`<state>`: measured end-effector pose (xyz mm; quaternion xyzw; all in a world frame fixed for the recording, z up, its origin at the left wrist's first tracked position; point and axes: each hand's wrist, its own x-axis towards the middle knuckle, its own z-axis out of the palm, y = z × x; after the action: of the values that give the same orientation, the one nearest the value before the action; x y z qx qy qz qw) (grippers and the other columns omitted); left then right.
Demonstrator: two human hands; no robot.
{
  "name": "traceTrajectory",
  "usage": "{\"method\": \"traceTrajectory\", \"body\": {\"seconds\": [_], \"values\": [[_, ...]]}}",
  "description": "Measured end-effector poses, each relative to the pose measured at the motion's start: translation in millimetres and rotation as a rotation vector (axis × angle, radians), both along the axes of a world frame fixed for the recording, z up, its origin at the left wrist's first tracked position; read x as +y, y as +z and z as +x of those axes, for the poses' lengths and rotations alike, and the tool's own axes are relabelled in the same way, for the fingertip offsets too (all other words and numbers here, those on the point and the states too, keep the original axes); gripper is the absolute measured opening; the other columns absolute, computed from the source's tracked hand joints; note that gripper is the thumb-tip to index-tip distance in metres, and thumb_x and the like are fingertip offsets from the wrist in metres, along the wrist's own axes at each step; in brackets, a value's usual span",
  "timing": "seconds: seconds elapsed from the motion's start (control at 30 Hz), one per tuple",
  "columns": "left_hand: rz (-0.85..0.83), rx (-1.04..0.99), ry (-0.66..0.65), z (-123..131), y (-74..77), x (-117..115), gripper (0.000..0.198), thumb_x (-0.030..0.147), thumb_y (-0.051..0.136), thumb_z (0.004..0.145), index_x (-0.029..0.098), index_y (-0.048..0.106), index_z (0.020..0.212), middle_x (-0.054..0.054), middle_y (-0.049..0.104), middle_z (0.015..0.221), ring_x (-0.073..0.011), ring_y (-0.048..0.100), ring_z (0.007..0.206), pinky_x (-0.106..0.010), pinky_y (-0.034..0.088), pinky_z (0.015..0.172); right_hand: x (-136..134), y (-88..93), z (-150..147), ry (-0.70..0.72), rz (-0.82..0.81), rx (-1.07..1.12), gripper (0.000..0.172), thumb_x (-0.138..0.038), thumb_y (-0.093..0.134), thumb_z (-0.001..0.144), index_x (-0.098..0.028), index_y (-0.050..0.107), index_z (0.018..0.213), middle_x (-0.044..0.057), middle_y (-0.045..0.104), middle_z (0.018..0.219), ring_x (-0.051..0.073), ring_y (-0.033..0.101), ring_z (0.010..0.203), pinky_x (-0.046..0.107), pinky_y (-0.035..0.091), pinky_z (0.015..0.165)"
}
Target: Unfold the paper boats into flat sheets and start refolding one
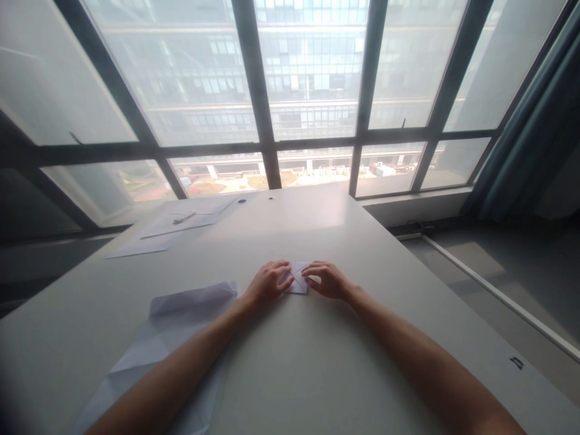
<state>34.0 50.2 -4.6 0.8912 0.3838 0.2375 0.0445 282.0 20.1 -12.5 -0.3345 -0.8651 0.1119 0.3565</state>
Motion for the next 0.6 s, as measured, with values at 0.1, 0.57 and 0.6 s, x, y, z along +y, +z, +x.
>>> {"method": "traceTrajectory", "body": {"seconds": [0.1,0.57,0.6], "values": [[-0.052,0.014,-0.004,1,1.0,-2,0.037,0.045,0.069,0.087,0.022,0.07,0.117,-0.012,0.064,0.134,-0.0332,0.055,0.13,-0.052,0.036,0.114,5,-5.0,-2,-0.082,0.042,-0.094,0.034,-0.024,0.071,0.088,-0.026,0.07,0.122,0.01,0.068,0.129,0.027,0.062,0.119,0.044,0.048,0.101],[-0.212,0.138,-0.014,0,1.3,-4,0.09,0.075,0.061,0.081,0.023,0.041,0.151,-0.013,0.037,0.159,-0.0363,0.022,0.151,-0.059,0.015,0.121,-2,8.3,-2,-0.133,0.015,-0.259,0.023,-0.031,0.076,0.085,-0.029,0.076,0.108,0.006,0.069,0.115,0.024,0.061,0.103,0.039,0.045,0.092],[-0.201,0.135,-0.017,1,1.8,-4,0.089,0.074,0.063,0.08,0.023,0.043,0.15,-0.014,0.036,0.159,-0.0368,0.023,0.15,-0.059,0.015,0.121,-2,8.4,-2,-0.134,0.019,-0.265,0.022,-0.032,0.075,0.086,-0.029,0.076,0.108,0.006,0.069,0.114,0.023,0.061,0.101,0.038,0.045,0.091]]}}
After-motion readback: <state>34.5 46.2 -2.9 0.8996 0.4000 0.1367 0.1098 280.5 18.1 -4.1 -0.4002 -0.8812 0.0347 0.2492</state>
